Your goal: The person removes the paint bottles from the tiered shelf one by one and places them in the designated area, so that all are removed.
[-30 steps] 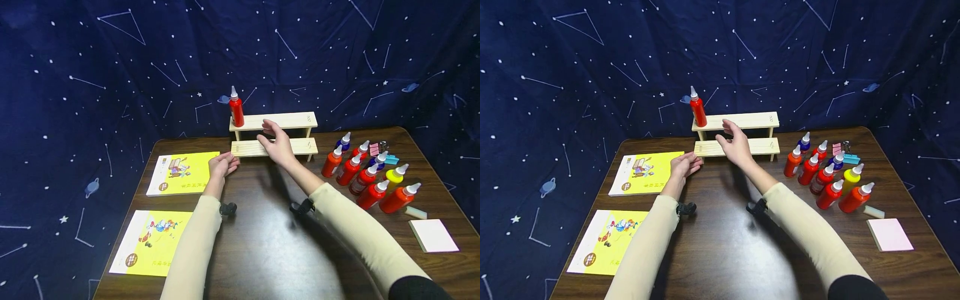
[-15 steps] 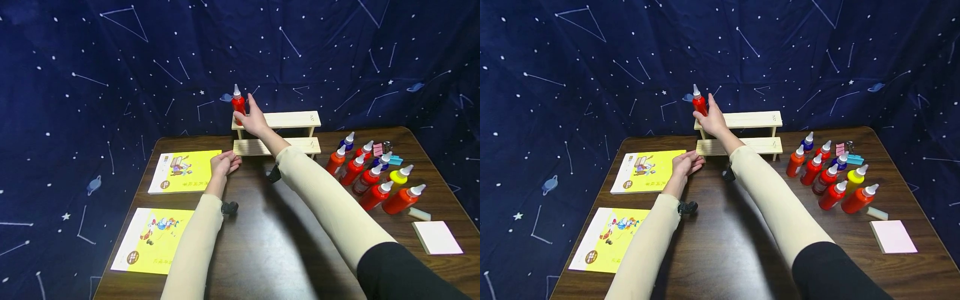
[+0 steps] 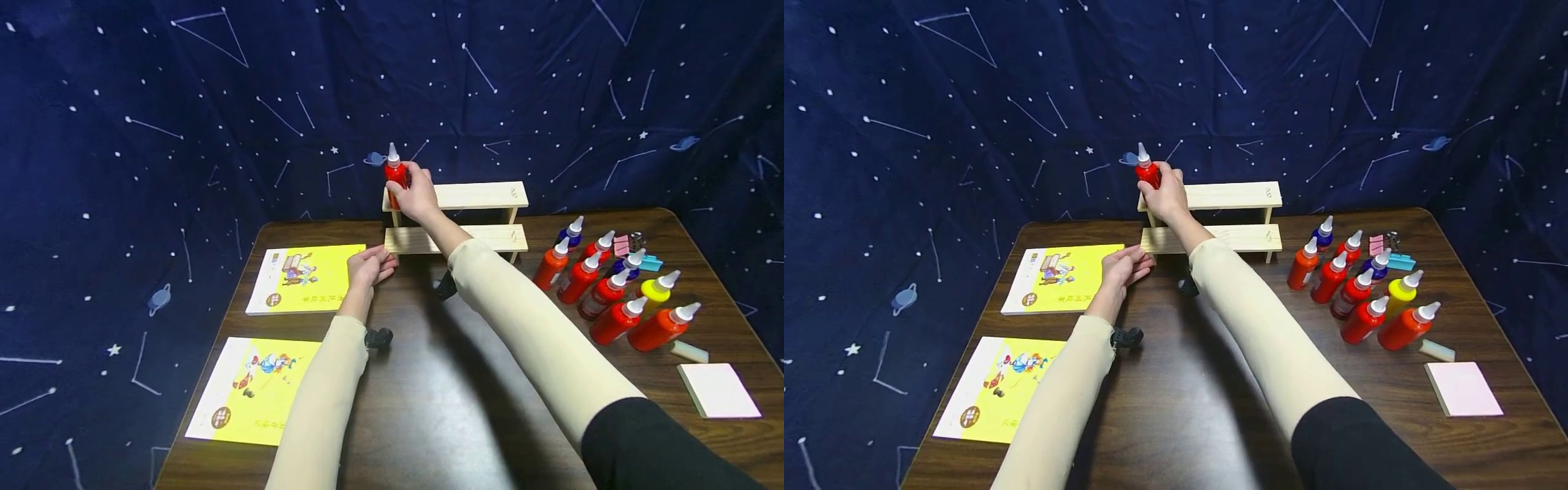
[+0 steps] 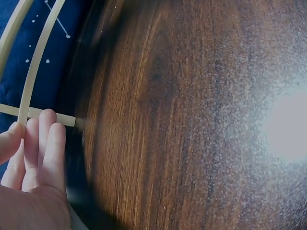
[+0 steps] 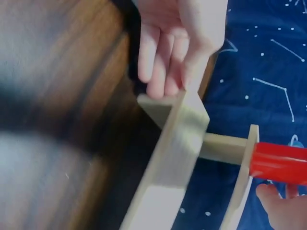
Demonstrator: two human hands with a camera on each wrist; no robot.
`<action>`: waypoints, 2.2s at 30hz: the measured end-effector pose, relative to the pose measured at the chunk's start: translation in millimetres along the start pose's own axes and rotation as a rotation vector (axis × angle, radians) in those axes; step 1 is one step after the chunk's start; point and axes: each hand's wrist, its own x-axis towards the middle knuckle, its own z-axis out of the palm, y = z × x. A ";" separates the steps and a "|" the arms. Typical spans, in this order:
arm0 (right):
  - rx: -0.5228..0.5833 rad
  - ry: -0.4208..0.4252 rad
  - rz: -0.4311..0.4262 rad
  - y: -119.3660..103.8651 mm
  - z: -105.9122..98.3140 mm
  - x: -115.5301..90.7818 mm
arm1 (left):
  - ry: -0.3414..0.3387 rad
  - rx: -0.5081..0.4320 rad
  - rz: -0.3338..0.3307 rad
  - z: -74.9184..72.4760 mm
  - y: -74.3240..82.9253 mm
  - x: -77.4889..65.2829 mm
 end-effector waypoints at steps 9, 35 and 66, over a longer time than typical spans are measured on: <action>0.372 0.023 -0.051 29.4 -12.6 -40.2 | 0.011 0.002 -0.011 2.9 -1.7 -0.7; 0.005 0.398 0.287 178.7 -179.3 -296.4 | 0.001 0.005 -0.016 -1.2 1.9 -0.4; 0.038 0.600 -0.176 108.9 -199.4 -273.3 | -0.039 0.047 -0.013 -5.6 3.1 -0.4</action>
